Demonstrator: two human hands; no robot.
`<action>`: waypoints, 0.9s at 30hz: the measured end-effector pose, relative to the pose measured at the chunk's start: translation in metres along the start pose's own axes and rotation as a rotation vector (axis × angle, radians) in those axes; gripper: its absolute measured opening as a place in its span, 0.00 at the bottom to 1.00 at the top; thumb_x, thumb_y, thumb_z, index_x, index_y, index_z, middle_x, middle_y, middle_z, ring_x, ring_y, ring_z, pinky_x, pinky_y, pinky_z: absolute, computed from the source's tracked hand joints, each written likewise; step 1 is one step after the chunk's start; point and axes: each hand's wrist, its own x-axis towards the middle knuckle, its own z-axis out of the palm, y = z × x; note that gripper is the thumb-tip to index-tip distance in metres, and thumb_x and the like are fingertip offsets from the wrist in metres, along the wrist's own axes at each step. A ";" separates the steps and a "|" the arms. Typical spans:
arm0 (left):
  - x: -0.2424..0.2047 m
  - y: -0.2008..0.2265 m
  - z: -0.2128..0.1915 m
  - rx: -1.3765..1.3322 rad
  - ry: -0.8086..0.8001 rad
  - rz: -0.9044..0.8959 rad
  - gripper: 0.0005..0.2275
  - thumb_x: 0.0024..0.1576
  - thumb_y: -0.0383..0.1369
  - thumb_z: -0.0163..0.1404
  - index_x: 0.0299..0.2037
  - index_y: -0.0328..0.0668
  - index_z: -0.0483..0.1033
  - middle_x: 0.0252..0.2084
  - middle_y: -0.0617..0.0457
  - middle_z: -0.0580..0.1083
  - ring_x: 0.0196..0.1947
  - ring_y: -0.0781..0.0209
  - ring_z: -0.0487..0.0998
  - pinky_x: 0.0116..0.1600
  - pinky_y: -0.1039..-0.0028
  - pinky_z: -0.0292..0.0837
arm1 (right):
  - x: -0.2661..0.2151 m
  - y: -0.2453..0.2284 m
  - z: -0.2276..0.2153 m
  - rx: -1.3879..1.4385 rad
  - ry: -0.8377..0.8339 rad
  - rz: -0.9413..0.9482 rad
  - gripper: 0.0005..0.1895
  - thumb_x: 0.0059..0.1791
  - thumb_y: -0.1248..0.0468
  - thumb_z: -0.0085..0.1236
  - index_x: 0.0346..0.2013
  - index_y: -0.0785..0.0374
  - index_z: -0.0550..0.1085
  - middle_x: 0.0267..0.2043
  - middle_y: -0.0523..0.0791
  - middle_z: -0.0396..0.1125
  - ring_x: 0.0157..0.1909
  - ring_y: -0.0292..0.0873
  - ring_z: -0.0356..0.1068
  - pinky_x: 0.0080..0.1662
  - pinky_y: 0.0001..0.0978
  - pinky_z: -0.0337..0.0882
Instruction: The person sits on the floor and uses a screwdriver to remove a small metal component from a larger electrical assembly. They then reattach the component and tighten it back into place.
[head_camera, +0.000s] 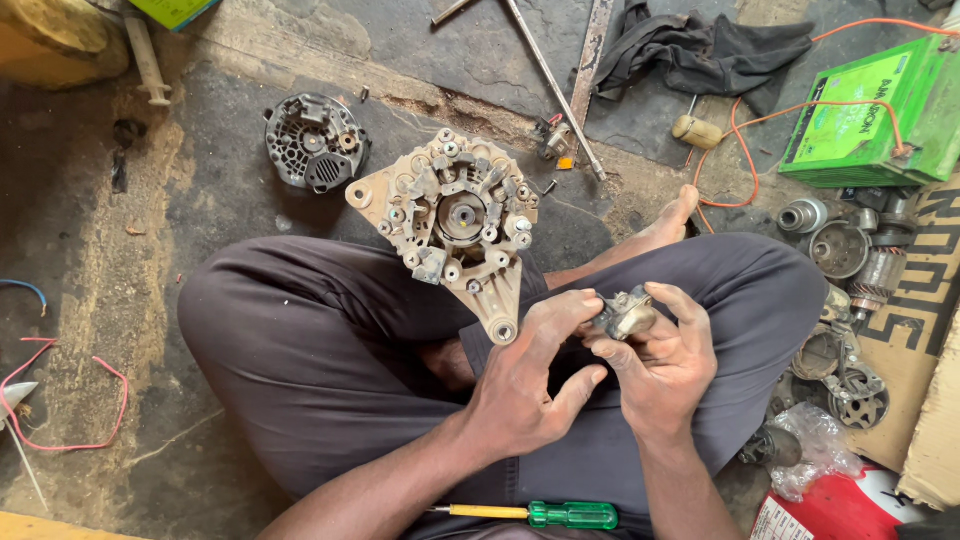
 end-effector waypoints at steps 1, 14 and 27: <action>0.000 -0.001 0.000 -0.003 -0.001 0.008 0.28 0.58 0.26 0.60 0.68 0.38 0.63 0.67 0.38 0.68 0.60 0.43 0.79 0.62 0.63 0.78 | -0.001 0.001 0.000 0.001 0.004 0.002 0.34 0.49 0.76 0.64 0.66 0.71 0.59 0.48 0.57 0.72 0.46 0.45 0.77 0.51 0.37 0.81; -0.001 0.000 -0.001 -0.157 -0.029 -0.071 0.30 0.64 0.39 0.54 0.70 0.29 0.56 0.69 0.37 0.67 0.65 0.47 0.74 0.68 0.62 0.71 | 0.000 -0.002 0.000 -0.118 -0.175 -0.257 0.19 0.56 0.75 0.53 0.58 0.64 0.59 0.51 0.60 0.71 0.45 0.46 0.78 0.48 0.35 0.83; 0.000 0.008 -0.002 -0.144 0.047 -0.122 0.16 0.68 0.34 0.47 0.61 0.31 0.71 0.62 0.38 0.75 0.60 0.46 0.79 0.66 0.63 0.74 | -0.006 0.006 -0.005 -0.263 -0.197 -0.299 0.16 0.53 0.81 0.52 0.53 0.68 0.63 0.50 0.61 0.70 0.44 0.40 0.74 0.44 0.27 0.77</action>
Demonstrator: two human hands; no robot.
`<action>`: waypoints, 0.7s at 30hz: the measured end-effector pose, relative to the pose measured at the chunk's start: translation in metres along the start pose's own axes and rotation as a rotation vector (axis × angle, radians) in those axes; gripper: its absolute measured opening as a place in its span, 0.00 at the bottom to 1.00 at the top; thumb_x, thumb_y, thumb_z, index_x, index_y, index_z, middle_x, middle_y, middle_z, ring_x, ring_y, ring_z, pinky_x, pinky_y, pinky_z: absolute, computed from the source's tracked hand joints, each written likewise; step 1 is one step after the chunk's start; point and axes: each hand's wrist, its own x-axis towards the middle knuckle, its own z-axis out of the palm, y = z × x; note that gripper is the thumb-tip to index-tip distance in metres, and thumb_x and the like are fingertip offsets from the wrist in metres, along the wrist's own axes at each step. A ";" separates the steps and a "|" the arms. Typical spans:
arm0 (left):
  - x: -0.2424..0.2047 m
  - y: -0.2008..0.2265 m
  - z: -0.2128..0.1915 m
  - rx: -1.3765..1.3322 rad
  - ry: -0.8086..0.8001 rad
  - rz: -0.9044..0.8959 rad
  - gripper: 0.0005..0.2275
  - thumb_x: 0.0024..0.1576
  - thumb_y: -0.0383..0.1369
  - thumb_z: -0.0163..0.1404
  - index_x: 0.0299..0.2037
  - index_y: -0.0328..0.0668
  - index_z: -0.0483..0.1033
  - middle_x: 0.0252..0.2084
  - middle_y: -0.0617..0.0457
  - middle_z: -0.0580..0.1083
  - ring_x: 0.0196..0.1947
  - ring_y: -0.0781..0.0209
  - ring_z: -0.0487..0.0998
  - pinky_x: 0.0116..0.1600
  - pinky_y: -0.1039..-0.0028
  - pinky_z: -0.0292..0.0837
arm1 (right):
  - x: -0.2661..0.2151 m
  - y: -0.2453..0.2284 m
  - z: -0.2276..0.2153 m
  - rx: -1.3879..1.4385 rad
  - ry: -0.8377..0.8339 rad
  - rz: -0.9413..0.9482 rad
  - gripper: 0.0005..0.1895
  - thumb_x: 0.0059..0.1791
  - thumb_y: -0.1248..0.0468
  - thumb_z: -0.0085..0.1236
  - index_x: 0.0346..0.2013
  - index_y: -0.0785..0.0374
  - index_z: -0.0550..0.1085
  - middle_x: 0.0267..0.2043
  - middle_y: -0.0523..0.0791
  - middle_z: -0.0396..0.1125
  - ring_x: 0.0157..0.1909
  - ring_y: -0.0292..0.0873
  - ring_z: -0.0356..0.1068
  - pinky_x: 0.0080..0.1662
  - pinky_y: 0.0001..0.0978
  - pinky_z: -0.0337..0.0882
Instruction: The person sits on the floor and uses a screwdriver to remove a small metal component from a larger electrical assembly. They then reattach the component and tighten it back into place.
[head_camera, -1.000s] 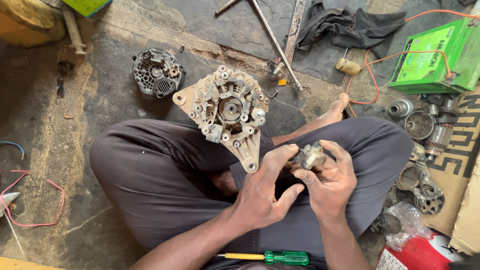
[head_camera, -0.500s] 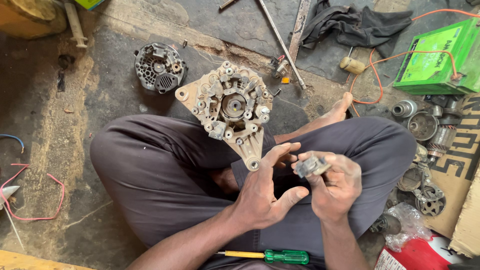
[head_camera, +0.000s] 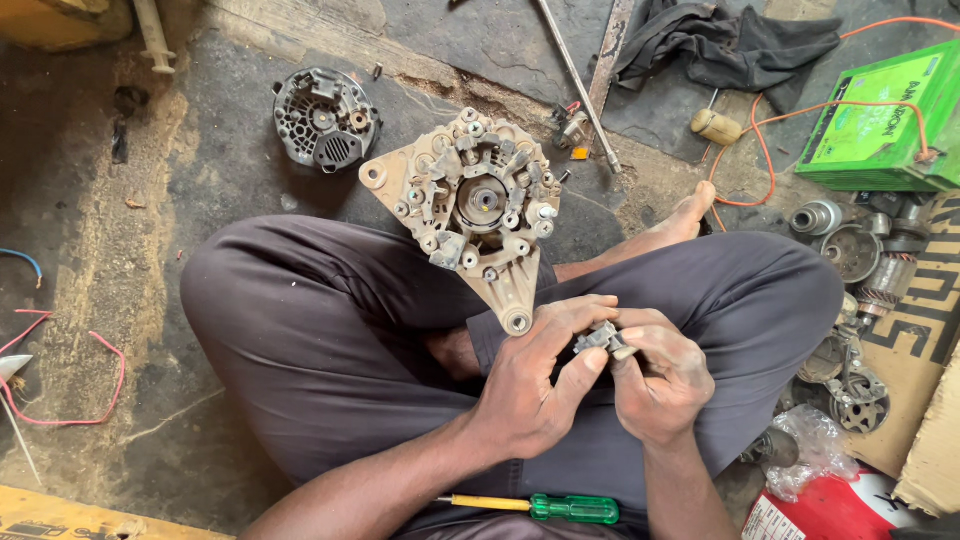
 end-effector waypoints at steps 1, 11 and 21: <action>0.000 -0.001 0.000 0.006 0.003 0.000 0.16 0.68 0.34 0.47 0.61 0.31 0.71 0.62 0.38 0.75 0.60 0.46 0.79 0.66 0.63 0.74 | 0.000 -0.001 0.000 -0.008 0.000 0.015 0.16 0.53 0.80 0.53 0.53 0.68 0.64 0.50 0.61 0.70 0.44 0.40 0.73 0.43 0.26 0.77; -0.002 -0.002 -0.004 -0.056 -0.065 -0.021 0.33 0.66 0.39 0.51 0.75 0.26 0.51 0.71 0.34 0.69 0.67 0.44 0.76 0.71 0.62 0.70 | 0.016 -0.013 -0.002 0.280 0.207 0.241 0.30 0.52 0.72 0.66 0.65 0.73 0.62 0.47 0.55 0.73 0.46 0.47 0.77 0.51 0.40 0.80; -0.008 0.004 -0.011 -0.051 -0.023 0.092 0.34 0.63 0.29 0.57 0.76 0.26 0.50 0.66 0.32 0.73 0.61 0.45 0.82 0.64 0.66 0.80 | 0.021 -0.025 -0.001 0.169 0.192 0.194 0.37 0.46 0.62 0.76 0.60 0.77 0.66 0.44 0.53 0.73 0.42 0.43 0.77 0.47 0.29 0.79</action>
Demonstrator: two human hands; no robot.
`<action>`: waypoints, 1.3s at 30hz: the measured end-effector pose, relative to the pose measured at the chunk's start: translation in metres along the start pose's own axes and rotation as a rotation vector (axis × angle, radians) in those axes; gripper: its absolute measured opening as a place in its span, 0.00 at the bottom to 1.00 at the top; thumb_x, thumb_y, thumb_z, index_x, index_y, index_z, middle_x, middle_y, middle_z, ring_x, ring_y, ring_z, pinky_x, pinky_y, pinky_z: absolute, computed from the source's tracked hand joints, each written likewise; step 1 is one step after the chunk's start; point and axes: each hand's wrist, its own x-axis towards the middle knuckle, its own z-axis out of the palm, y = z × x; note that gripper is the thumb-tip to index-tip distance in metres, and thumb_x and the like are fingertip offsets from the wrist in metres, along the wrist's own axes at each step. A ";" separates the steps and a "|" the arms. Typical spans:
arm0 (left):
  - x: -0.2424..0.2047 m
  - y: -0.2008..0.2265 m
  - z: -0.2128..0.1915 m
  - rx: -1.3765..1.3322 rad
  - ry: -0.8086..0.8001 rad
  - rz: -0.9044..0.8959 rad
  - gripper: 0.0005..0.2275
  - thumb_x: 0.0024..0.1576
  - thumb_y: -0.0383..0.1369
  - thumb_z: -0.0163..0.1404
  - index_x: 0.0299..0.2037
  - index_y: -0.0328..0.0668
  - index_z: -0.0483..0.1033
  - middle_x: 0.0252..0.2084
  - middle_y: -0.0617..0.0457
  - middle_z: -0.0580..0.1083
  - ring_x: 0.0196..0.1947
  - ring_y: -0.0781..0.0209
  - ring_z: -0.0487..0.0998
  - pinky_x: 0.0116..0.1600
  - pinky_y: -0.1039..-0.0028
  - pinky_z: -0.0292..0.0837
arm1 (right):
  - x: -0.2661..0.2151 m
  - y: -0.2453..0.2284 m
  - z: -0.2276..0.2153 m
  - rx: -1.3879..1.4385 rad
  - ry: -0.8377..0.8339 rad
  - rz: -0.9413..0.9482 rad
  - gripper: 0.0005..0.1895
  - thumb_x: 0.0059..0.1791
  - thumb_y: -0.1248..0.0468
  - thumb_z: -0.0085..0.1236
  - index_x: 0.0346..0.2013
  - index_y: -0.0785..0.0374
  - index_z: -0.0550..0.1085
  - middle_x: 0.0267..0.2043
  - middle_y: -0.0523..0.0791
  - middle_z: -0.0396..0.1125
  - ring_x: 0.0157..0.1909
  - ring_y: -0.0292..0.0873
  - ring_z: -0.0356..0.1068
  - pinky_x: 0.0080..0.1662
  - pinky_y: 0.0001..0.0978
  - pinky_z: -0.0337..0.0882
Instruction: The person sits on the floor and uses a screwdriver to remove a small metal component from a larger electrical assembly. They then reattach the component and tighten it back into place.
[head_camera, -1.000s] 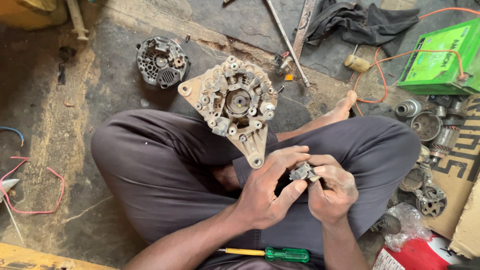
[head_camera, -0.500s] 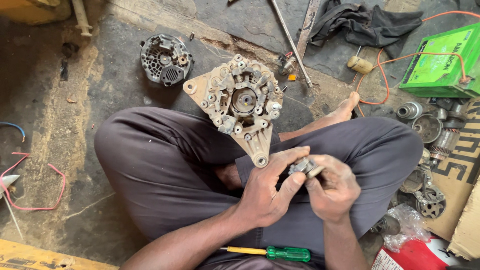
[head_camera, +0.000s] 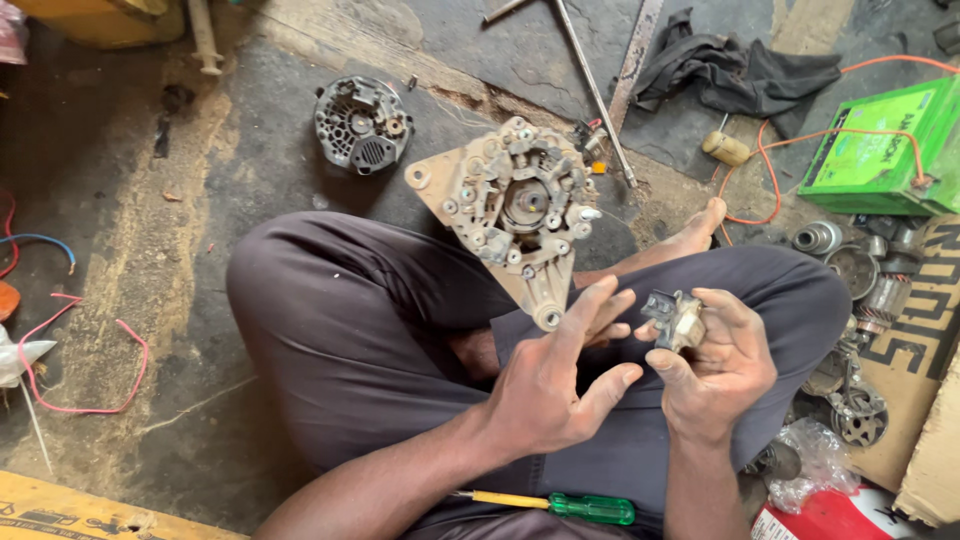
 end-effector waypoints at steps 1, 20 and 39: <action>-0.001 0.002 -0.003 0.044 0.022 0.037 0.33 0.63 0.29 0.58 0.74 0.26 0.53 0.61 0.35 0.75 0.55 0.47 0.83 0.60 0.67 0.81 | 0.001 -0.002 0.003 0.008 -0.003 -0.013 0.36 0.46 0.62 0.77 0.60 0.76 0.66 0.43 0.52 0.73 0.42 0.42 0.77 0.47 0.28 0.78; 0.028 0.025 -0.089 0.519 0.457 0.219 0.12 0.58 0.27 0.59 0.52 0.38 0.78 0.62 0.44 0.73 0.67 0.44 0.72 0.72 0.59 0.67 | 0.045 -0.057 0.121 -0.690 -0.080 -0.026 0.34 0.36 0.61 0.81 0.50 0.69 0.71 0.32 0.44 0.74 0.33 0.31 0.74 0.36 0.21 0.73; 0.028 0.017 -0.086 0.501 0.386 0.189 0.12 0.56 0.25 0.61 0.50 0.44 0.82 0.66 0.42 0.66 0.68 0.44 0.70 0.73 0.59 0.68 | 0.037 -0.055 0.117 -0.616 -0.156 0.038 0.31 0.40 0.68 0.75 0.53 0.73 0.71 0.43 0.50 0.77 0.39 0.35 0.77 0.41 0.23 0.77</action>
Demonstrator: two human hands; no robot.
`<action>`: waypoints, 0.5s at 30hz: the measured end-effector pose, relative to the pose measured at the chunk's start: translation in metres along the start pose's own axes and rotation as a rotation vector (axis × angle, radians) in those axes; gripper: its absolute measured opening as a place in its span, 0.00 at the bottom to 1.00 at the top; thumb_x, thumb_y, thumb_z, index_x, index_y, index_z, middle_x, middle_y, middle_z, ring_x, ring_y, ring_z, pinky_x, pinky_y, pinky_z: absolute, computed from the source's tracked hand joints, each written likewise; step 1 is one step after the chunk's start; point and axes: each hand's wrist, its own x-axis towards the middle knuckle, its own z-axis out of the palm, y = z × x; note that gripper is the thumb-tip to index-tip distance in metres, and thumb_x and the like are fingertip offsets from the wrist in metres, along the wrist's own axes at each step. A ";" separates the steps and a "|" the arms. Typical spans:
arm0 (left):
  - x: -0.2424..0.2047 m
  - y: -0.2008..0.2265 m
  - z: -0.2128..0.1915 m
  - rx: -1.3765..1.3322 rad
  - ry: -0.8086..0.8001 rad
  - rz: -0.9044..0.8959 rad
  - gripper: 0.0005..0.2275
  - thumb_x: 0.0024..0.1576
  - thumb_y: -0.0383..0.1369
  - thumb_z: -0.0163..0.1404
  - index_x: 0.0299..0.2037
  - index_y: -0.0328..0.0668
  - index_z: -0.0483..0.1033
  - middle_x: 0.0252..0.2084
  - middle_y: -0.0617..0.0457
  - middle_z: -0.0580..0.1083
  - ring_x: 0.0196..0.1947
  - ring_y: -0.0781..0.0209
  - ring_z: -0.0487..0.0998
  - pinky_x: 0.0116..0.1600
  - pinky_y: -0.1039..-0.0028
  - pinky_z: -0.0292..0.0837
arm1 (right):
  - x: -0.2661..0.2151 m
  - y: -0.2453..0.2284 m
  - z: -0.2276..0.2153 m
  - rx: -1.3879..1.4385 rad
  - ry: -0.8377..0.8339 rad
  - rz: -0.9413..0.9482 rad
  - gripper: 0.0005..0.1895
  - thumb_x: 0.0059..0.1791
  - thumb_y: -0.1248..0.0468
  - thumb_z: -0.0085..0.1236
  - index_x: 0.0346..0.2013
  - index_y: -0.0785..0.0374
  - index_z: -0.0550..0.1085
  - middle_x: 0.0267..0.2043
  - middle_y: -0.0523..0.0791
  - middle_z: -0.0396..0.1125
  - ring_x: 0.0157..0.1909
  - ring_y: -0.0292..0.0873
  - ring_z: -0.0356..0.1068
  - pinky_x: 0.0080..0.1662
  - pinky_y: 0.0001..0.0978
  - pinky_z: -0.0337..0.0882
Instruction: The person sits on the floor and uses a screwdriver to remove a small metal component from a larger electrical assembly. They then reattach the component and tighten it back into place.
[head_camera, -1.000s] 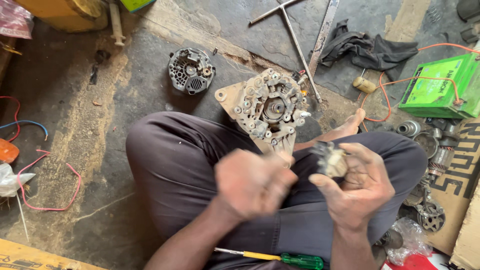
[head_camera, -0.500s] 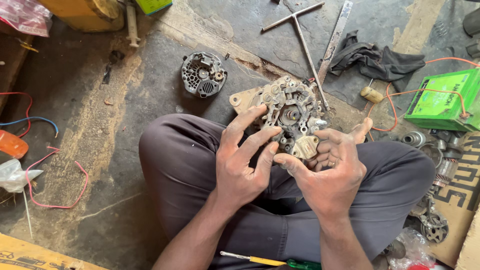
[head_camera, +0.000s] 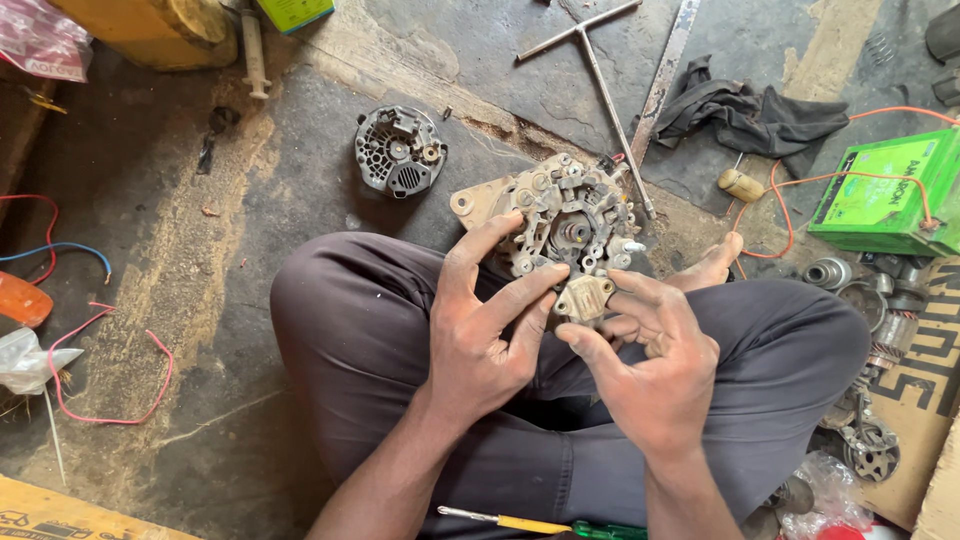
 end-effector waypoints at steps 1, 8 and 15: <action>0.000 0.000 0.001 0.001 0.002 -0.002 0.12 0.57 0.25 0.61 0.50 0.45 0.82 0.66 0.42 0.66 0.68 0.44 0.70 0.73 0.59 0.68 | 0.000 0.002 -0.002 0.001 -0.010 0.004 0.30 0.40 0.68 0.75 0.53 0.73 0.71 0.42 0.50 0.77 0.39 0.35 0.77 0.41 0.23 0.77; -0.001 0.001 0.000 -0.021 -0.003 -0.026 0.15 0.58 0.30 0.61 0.55 0.41 0.78 0.67 0.42 0.66 0.69 0.44 0.70 0.73 0.59 0.68 | -0.005 0.016 -0.002 0.193 0.012 0.027 0.28 0.44 0.67 0.72 0.56 0.74 0.71 0.45 0.50 0.76 0.43 0.37 0.77 0.45 0.23 0.77; -0.003 -0.001 0.001 -0.015 -0.016 0.014 0.23 0.56 0.37 0.64 0.60 0.40 0.74 0.69 0.40 0.64 0.70 0.42 0.68 0.74 0.58 0.66 | -0.011 0.026 0.007 0.258 0.075 0.059 0.28 0.46 0.68 0.70 0.58 0.77 0.71 0.42 0.52 0.76 0.42 0.37 0.77 0.42 0.21 0.77</action>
